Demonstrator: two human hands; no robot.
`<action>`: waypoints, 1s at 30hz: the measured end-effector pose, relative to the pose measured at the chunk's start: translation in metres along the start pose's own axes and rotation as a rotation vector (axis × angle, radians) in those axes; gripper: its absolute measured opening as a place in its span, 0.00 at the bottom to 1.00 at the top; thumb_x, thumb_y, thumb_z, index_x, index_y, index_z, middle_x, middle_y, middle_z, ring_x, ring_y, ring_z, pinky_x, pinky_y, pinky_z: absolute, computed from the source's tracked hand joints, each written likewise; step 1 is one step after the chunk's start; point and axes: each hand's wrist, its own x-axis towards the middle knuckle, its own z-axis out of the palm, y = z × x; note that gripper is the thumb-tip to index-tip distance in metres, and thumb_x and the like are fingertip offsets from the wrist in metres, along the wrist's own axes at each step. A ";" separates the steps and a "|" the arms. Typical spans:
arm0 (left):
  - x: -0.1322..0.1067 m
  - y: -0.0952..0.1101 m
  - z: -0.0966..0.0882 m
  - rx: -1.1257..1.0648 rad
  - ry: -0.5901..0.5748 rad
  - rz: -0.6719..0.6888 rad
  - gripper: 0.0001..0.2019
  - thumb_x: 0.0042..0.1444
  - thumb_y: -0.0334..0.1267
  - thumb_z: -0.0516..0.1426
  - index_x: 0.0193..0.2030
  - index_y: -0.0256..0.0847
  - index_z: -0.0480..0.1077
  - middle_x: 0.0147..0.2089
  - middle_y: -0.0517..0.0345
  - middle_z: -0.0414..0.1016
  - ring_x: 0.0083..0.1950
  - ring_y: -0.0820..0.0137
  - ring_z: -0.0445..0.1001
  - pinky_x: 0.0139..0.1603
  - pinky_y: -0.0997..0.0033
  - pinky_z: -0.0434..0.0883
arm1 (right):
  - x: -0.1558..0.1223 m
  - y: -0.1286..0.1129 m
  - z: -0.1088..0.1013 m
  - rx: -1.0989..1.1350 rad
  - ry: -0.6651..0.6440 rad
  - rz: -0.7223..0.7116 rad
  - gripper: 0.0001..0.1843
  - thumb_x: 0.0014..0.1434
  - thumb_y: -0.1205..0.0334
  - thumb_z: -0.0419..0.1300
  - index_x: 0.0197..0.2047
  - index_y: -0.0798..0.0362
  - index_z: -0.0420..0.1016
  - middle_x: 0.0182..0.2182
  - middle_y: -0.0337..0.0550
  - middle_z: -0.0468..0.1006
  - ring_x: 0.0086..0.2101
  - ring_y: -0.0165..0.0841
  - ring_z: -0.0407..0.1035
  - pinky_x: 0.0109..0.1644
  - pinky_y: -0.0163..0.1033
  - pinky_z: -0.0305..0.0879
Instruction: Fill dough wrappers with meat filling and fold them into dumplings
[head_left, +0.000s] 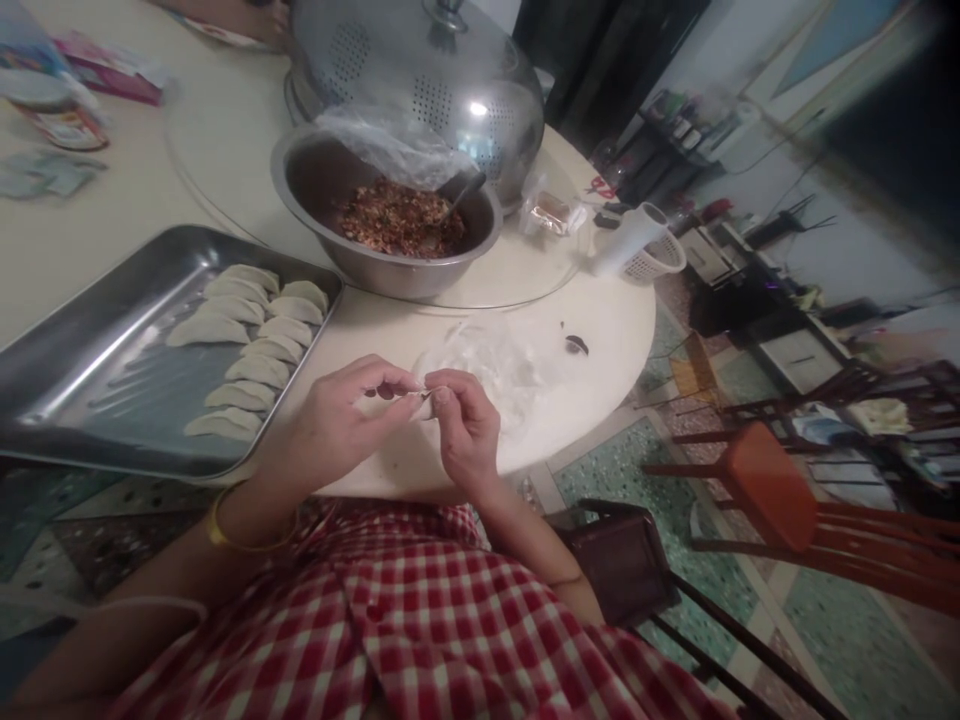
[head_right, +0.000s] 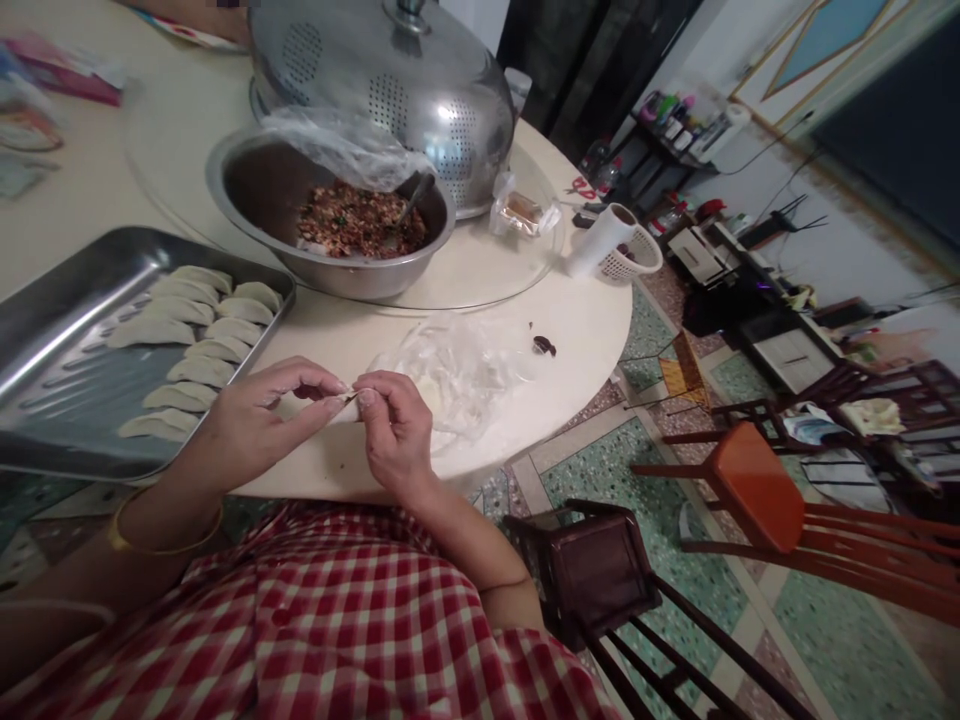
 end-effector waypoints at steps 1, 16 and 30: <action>0.000 -0.001 0.000 0.005 -0.001 -0.013 0.09 0.59 0.45 0.59 0.36 0.44 0.76 0.36 0.58 0.77 0.38 0.68 0.73 0.38 0.71 0.69 | 0.000 0.000 0.000 0.005 0.001 0.016 0.09 0.68 0.58 0.57 0.39 0.48 0.77 0.37 0.42 0.80 0.41 0.32 0.76 0.46 0.40 0.76; 0.001 -0.013 -0.002 0.138 -0.070 0.161 0.08 0.64 0.41 0.55 0.36 0.42 0.72 0.38 0.60 0.73 0.41 0.71 0.72 0.45 0.71 0.67 | 0.002 0.011 0.005 0.040 0.002 0.131 0.12 0.67 0.54 0.57 0.38 0.50 0.78 0.35 0.41 0.79 0.37 0.29 0.74 0.38 0.34 0.75; 0.001 -0.018 -0.002 0.173 0.014 0.141 0.09 0.63 0.41 0.56 0.34 0.42 0.72 0.35 0.60 0.74 0.40 0.70 0.73 0.44 0.70 0.68 | 0.003 0.015 0.007 0.049 -0.013 0.147 0.11 0.67 0.54 0.58 0.39 0.49 0.78 0.36 0.40 0.79 0.39 0.30 0.75 0.45 0.39 0.76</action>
